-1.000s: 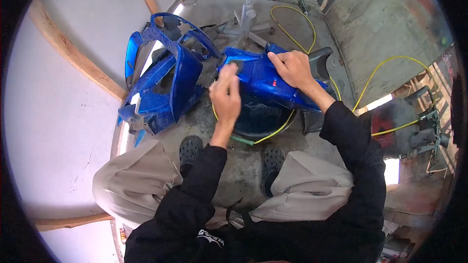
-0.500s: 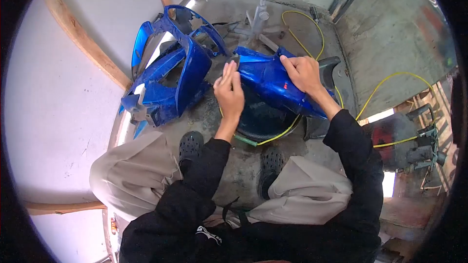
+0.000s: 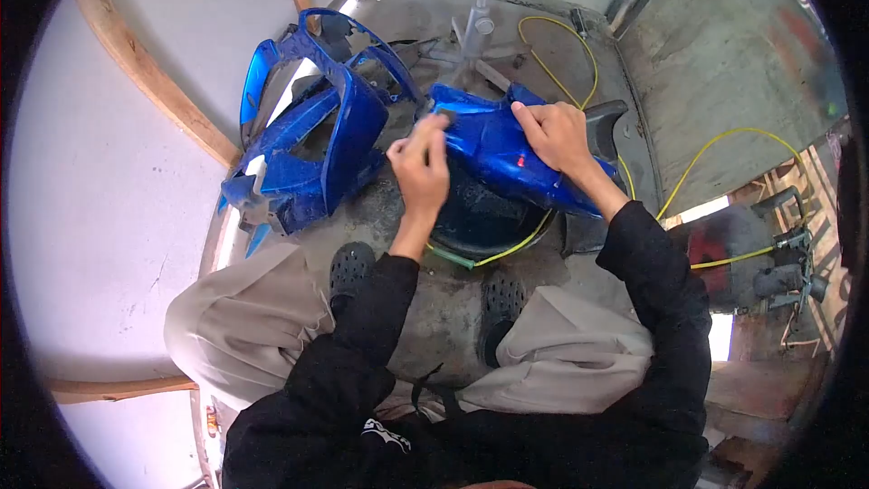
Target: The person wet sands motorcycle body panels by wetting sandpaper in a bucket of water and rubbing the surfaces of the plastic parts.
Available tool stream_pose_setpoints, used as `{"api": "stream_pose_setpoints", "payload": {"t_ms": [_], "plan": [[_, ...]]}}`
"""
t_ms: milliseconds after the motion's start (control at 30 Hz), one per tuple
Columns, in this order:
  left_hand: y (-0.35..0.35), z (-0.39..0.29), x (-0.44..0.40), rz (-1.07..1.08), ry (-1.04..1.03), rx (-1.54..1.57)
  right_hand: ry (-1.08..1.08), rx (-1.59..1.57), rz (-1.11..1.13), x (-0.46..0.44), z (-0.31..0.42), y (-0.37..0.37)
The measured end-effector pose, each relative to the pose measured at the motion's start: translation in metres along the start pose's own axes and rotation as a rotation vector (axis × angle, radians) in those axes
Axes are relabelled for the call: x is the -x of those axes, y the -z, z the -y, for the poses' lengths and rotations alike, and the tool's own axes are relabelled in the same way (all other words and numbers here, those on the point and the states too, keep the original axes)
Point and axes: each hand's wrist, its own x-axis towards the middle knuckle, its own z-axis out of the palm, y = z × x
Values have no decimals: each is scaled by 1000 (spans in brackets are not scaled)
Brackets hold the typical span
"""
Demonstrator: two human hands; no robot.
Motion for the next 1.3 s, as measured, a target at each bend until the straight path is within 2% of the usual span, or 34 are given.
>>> {"api": "stream_pose_setpoints", "payload": {"t_ms": [33,100,167,233,267,300,367,400,433,500,567,633,667,700,767,867,900,967,1000,1100,1133,1233,1300], "plan": [[-3,5,-4,-51,54,22,-14,-18,-5,3,4,-1],[-1,-10,4,97,-43,54,-31,-43,-26,3,8,2],[2,-33,13,112,-141,110,47,2,-86,2,5,0],[15,-15,3,220,-96,35,49,-4,-80,4,8,-1],[12,-6,0,170,14,-4,59,5,-78,6,10,-1],[12,-5,-7,116,26,-5,69,11,-75,9,12,-1],[16,-14,0,237,-12,-17,76,16,-85,4,12,0],[16,-25,6,239,-104,53,64,10,-78,6,12,-1],[11,-31,14,158,-110,148,56,6,-72,6,11,-2],[23,-25,4,260,-107,85,66,-9,-58,7,15,2],[10,-6,-3,168,39,55,73,-24,-58,12,17,2],[17,-36,-8,356,29,97,87,-33,-93,9,15,0],[14,-50,-1,303,-75,245,96,-29,-89,8,15,0],[13,-60,3,341,-142,390,107,-23,-80,9,15,0],[20,-66,-7,419,-333,254,128,0,-96,8,11,3],[2,-33,-14,280,-28,196,181,2,-168,11,12,-4],[2,-37,-14,251,-86,204,174,12,-155,11,12,-4],[13,-48,-7,354,-346,316,165,37,-124,11,9,-3],[15,-60,-4,391,-334,427,156,-1,-115,11,10,-4],[16,-43,-19,361,-259,196,139,-17,-141,11,12,-2],[7,-33,-22,221,-128,153,152,9,-130,9,10,-2],[12,-44,-4,164,-241,172,166,4,-200,9,8,-6],[16,-61,4,188,-392,313,138,13,-137,8,8,-3]]}}
